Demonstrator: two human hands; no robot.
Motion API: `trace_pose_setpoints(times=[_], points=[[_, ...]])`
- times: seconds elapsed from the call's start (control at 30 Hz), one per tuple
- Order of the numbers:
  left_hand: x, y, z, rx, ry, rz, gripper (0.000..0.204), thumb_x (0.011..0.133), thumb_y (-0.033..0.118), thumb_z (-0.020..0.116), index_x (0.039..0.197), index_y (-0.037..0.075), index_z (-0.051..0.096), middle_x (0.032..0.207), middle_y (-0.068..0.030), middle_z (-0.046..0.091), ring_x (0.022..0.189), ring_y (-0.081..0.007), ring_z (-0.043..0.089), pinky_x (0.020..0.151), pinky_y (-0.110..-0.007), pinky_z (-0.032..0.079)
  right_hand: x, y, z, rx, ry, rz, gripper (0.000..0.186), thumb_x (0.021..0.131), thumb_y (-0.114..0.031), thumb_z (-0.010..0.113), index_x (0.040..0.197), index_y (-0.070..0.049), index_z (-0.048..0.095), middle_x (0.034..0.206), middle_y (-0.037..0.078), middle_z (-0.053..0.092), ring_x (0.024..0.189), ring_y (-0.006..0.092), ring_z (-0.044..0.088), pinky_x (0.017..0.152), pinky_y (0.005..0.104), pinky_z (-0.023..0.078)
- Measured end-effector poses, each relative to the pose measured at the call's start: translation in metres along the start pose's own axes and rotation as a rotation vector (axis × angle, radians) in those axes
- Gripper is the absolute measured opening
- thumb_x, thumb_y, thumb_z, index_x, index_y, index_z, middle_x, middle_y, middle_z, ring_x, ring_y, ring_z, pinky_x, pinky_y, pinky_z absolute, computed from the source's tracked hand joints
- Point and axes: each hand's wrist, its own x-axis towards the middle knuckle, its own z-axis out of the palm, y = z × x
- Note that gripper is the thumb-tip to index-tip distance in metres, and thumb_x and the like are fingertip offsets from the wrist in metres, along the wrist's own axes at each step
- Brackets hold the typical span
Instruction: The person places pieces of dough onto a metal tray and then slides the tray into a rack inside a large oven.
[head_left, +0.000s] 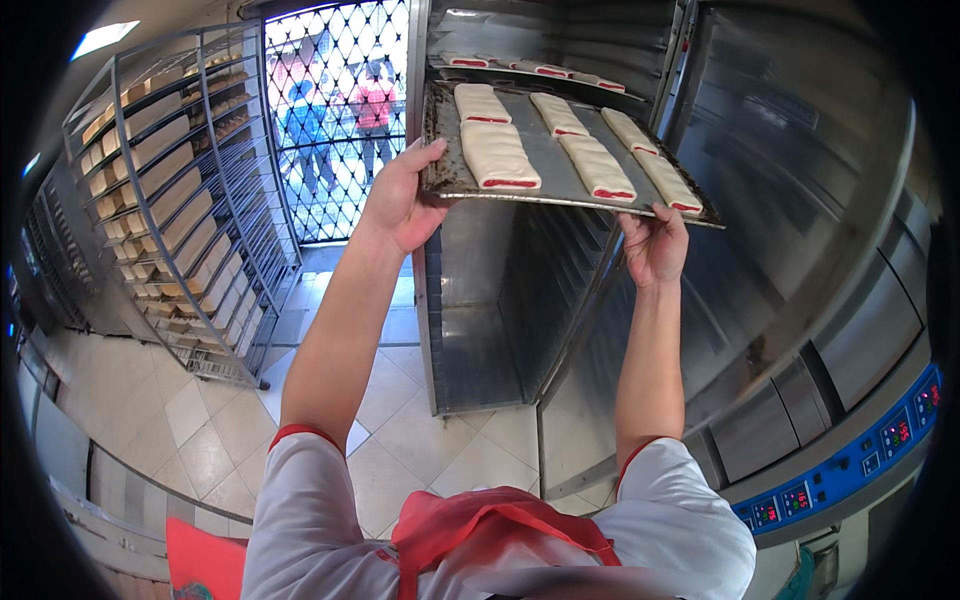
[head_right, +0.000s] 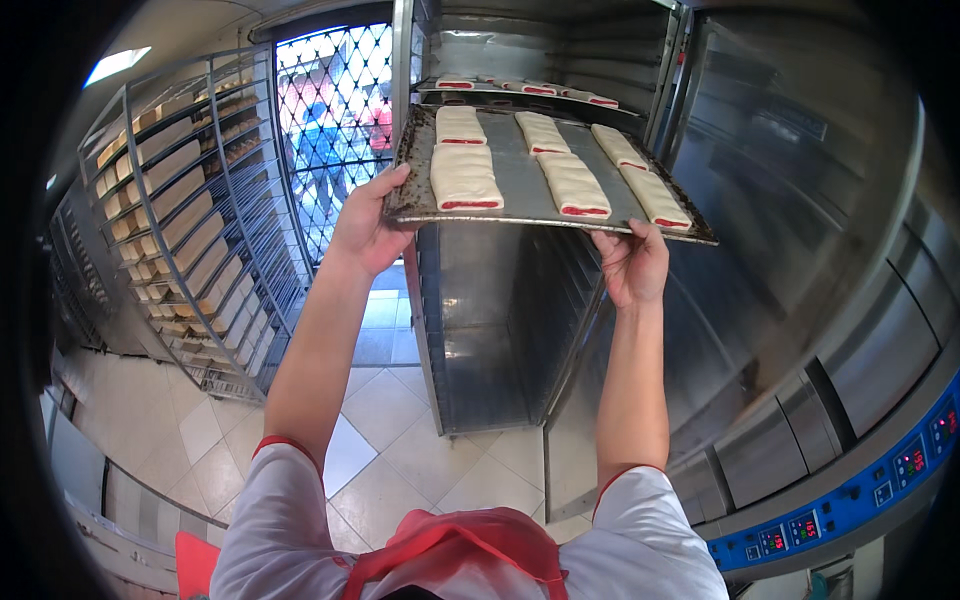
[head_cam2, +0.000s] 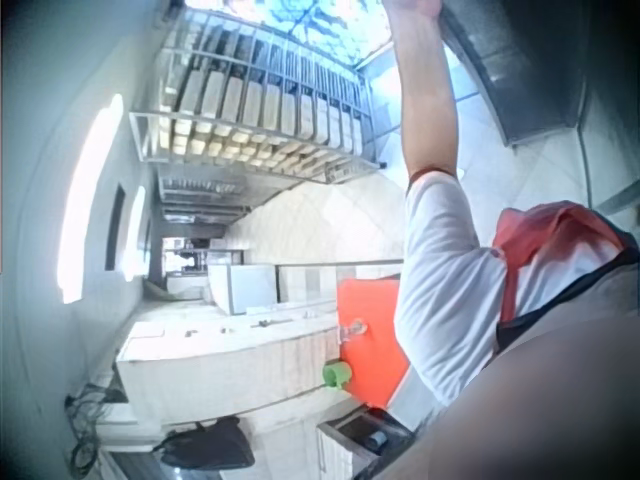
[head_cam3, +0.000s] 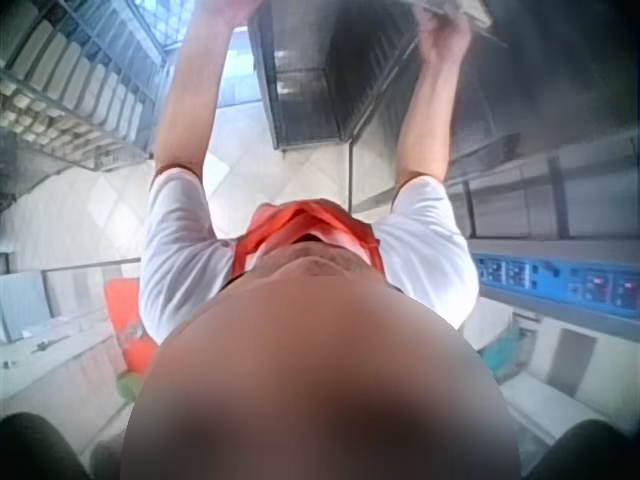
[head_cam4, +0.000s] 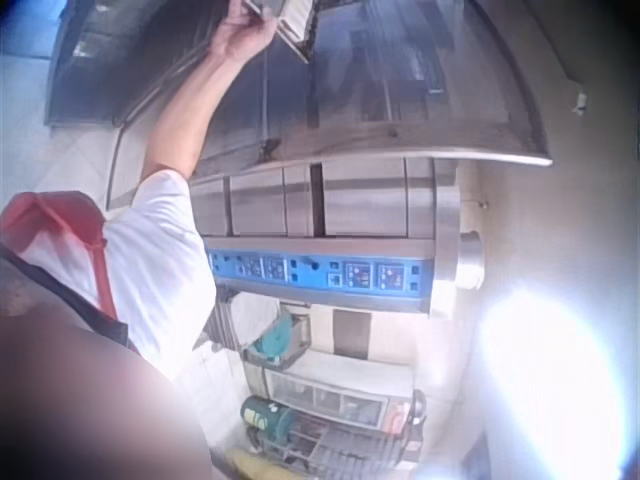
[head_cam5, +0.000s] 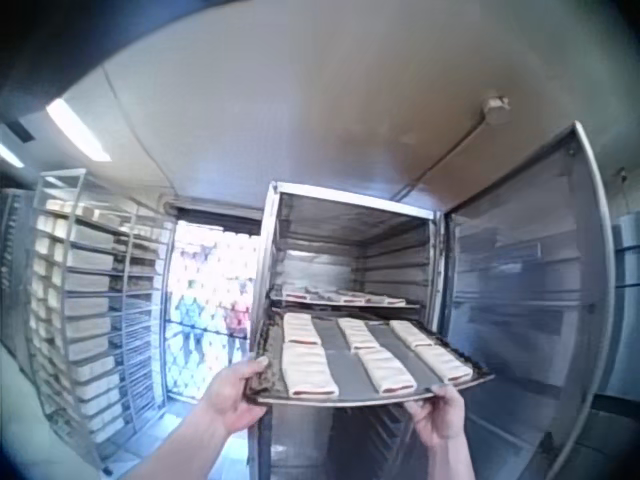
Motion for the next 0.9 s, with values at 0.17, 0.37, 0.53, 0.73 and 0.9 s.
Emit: trace_pose_setpoints(times=[0.17,0.37,0.53,0.73,0.9], points=[[0.034,-0.014,-0.005,0.011,0.145,0.032,0.031,0.098,0.005,0.053,0.126,-0.008,0.051,0.124,-0.0202,0.063,0.111,-0.0296,0.065,0.099,-0.043,0.054,0.037,-0.002,-0.021,0.011,-0.062,0.009,0.05,0.094,-0.008,0.048,0.139,0.014,0.04,0.135,0.03,0.055,0.121,0.043,0.061,0.103,0.0537,0.055],[0.093,-0.006,-0.033,-0.144,0.1,0.123,0.057,0.108,0.036,0.043,0.14,-0.01,0.037,0.144,-0.0318,0.046,0.136,-0.0423,0.048,0.115,-0.053,0.042,0.132,0.038,-0.03,0.121,-0.104,0.131,0.04,0.098,-0.007,0.049,0.132,0.015,0.043,0.128,0.035,0.057,0.12,0.0467,0.06,0.105,0.0539,0.054],[0.042,-0.041,-0.061,-0.138,0.231,0.124,0.073,0.106,0.05,0.04,0.146,-0.01,0.032,0.147,-0.0355,0.041,0.135,-0.0491,0.045,0.115,-0.053,0.041,0.217,0.09,-0.069,0.179,-0.068,0.239,0.036,0.103,-0.009,0.049,0.128,0.016,0.044,0.123,0.037,0.058,0.115,0.0503,0.061,0.105,0.055,0.054],[-0.109,-0.103,-0.158,-0.099,0.611,0.09,0.072,0.104,0.056,0.038,0.142,-0.005,0.042,0.141,-0.0284,0.052,0.127,-0.0414,0.055,0.11,-0.047,0.046,0.293,0.128,-0.131,0.18,-0.132,0.172,0.05,0.105,-0.018,0.053,0.14,0.013,0.037,0.139,0.034,0.049,0.126,0.0535,0.052,0.106,0.0516,0.054],[-0.266,-0.125,-0.214,-0.005,1.097,0.04,0.071,0.103,0.059,0.039,0.142,0.0,0.046,0.133,-0.0229,0.06,0.114,-0.0343,0.063,0.101,-0.044,0.051,0.236,0.165,-0.098,0.217,0.07,0.123,0.071,0.103,-0.033,0.057,0.15,0.008,0.024,0.151,0.038,0.031,0.138,0.0502,0.04,0.119,0.0485,0.04]])
